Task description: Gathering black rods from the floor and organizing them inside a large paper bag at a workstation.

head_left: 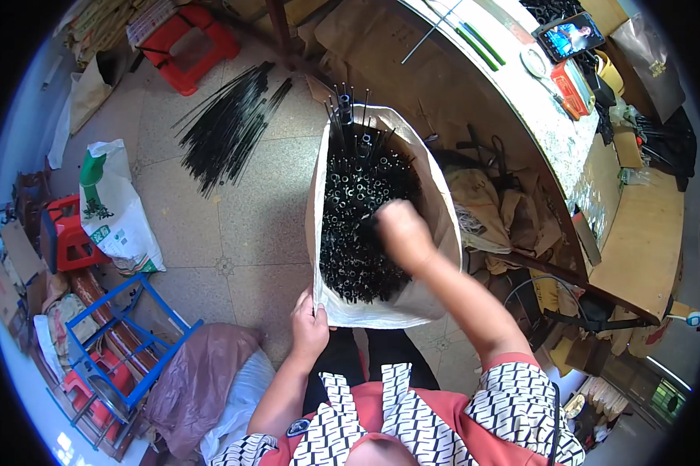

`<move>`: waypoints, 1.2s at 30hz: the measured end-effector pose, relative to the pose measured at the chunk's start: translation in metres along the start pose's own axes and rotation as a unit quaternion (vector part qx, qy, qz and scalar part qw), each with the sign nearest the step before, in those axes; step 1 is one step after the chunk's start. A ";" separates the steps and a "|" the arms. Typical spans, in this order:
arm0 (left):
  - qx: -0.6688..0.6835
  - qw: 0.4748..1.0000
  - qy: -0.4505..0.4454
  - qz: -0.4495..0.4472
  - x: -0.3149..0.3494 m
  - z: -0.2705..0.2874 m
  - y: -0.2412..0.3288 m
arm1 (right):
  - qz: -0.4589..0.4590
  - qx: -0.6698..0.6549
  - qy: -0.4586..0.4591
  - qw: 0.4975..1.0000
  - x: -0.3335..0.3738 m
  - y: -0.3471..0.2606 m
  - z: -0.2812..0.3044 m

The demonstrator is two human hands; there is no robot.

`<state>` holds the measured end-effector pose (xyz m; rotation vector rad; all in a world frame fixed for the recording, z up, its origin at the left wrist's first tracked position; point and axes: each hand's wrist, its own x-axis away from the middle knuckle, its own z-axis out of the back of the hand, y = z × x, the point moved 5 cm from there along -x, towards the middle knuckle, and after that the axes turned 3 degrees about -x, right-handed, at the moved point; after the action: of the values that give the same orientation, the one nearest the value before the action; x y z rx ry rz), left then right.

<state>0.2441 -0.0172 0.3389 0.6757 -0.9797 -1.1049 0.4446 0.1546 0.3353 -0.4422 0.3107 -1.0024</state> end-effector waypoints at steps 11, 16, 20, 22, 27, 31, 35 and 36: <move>0.118 0.990 -0.014 0.077 -0.002 -0.001 0.022 | 0.109 -0.102 -0.022 0.989 0.032 0.021 0.011; 0.143 0.983 -0.033 0.107 0.000 0.000 0.002 | 0.052 -0.036 0.010 0.998 0.036 0.024 0.030; 0.140 0.985 -0.014 0.095 -0.004 0.001 0.009 | -0.136 0.020 0.052 0.989 0.056 0.081 0.045; 0.162 0.979 -0.006 0.125 -0.003 0.004 0.010 | -0.120 -0.009 0.017 0.993 0.053 0.072 0.045; 0.106 0.987 -0.003 0.123 -0.001 0.006 0.002 | -0.181 -0.087 0.032 0.979 0.042 0.048 0.053; 0.032 0.999 0.001 0.010 -0.006 -0.002 -0.005 | -0.099 -0.111 0.032 0.988 0.036 -0.008 0.035; -0.037 0.995 0.022 -0.091 -0.014 -0.002 0.011 | 0.090 -0.009 -0.101 0.991 0.048 -0.060 -0.006; -0.090 0.980 0.053 -0.171 -0.013 0.000 0.018 | 0.120 0.037 -0.101 0.987 0.047 -0.045 -0.014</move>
<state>0.2502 0.0016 0.3501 0.7641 -0.6766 -1.4247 0.4288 0.0906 0.3430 -0.4237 0.1402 -0.7242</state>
